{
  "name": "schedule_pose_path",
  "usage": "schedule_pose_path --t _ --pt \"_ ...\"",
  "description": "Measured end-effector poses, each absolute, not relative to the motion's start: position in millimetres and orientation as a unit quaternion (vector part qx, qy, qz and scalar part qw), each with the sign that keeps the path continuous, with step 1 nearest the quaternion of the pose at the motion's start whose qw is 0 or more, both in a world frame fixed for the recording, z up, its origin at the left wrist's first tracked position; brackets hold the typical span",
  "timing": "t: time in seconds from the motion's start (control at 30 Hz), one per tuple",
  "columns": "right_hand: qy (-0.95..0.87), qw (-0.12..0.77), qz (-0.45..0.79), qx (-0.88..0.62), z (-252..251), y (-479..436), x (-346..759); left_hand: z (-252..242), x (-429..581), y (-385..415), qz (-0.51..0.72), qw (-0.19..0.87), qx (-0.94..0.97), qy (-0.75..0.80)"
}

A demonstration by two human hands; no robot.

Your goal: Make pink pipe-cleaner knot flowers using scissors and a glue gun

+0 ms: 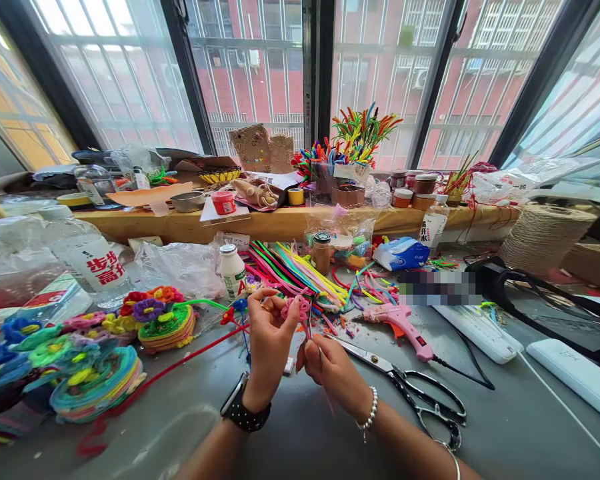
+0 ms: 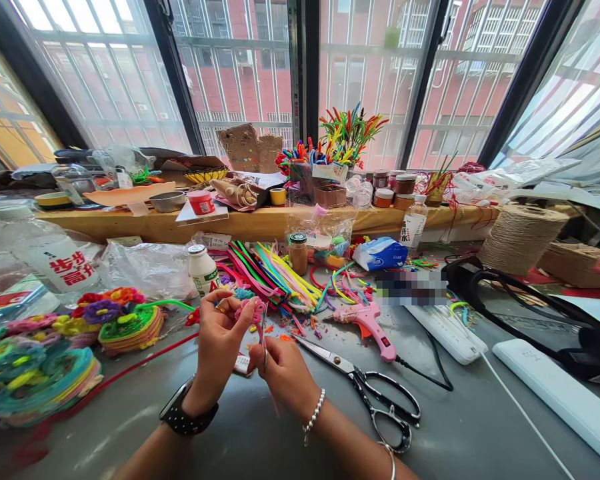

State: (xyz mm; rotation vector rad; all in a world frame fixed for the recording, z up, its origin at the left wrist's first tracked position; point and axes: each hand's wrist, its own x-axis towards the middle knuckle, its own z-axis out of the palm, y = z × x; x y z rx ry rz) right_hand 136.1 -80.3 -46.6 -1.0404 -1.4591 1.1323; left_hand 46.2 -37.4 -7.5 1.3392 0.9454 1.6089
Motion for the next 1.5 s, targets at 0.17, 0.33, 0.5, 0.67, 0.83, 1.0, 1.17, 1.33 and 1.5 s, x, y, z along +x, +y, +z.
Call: schedule_pose_path --t 0.17,0.33,0.5,0.67,0.83,1.0,1.17,1.33,1.5 --pt "-0.606 0.483 0.457 -0.436 -46.6 -80.2 136.0 -7.4 45.8 -36.9 0.638 0.410 0.532 0.377" --pt "-0.615 0.487 0.439 -0.438 -48.5 -79.2 136.9 -7.7 45.8 -37.0 0.638 0.410 0.535 0.372" --pt "-0.625 0.487 0.422 -0.440 -50.1 -79.9 137.7 -8.6 45.1 -36.6 0.638 0.410 0.538 0.367" --pt "-0.633 0.483 0.399 -0.455 -49.2 -79.0 137.9 -9.5 44.7 -36.0 0.635 0.407 0.540 0.373" --pt "-0.638 0.479 0.383 -0.465 -47.9 -78.5 137.2 -10.1 44.6 -36.2 0.630 0.406 0.544 0.378" --pt "-0.639 0.488 0.406 -0.435 -50.9 -79.8 136.4 -10.0 44.9 -37.0 0.629 0.412 0.541 0.376" --pt "-0.635 0.489 0.404 -0.441 -51.9 -80.7 135.9 -11.0 44.8 -36.2 0.625 0.413 0.547 0.373" --pt "-0.623 0.485 0.393 -0.471 -47.5 -78.4 136.8 -11.3 44.4 -35.1 0.625 0.421 0.544 0.370" --pt "-0.626 0.481 0.404 -0.463 -45.5 -79.4 137.6 -11.5 43.7 -35.4 0.625 0.424 0.543 0.367"
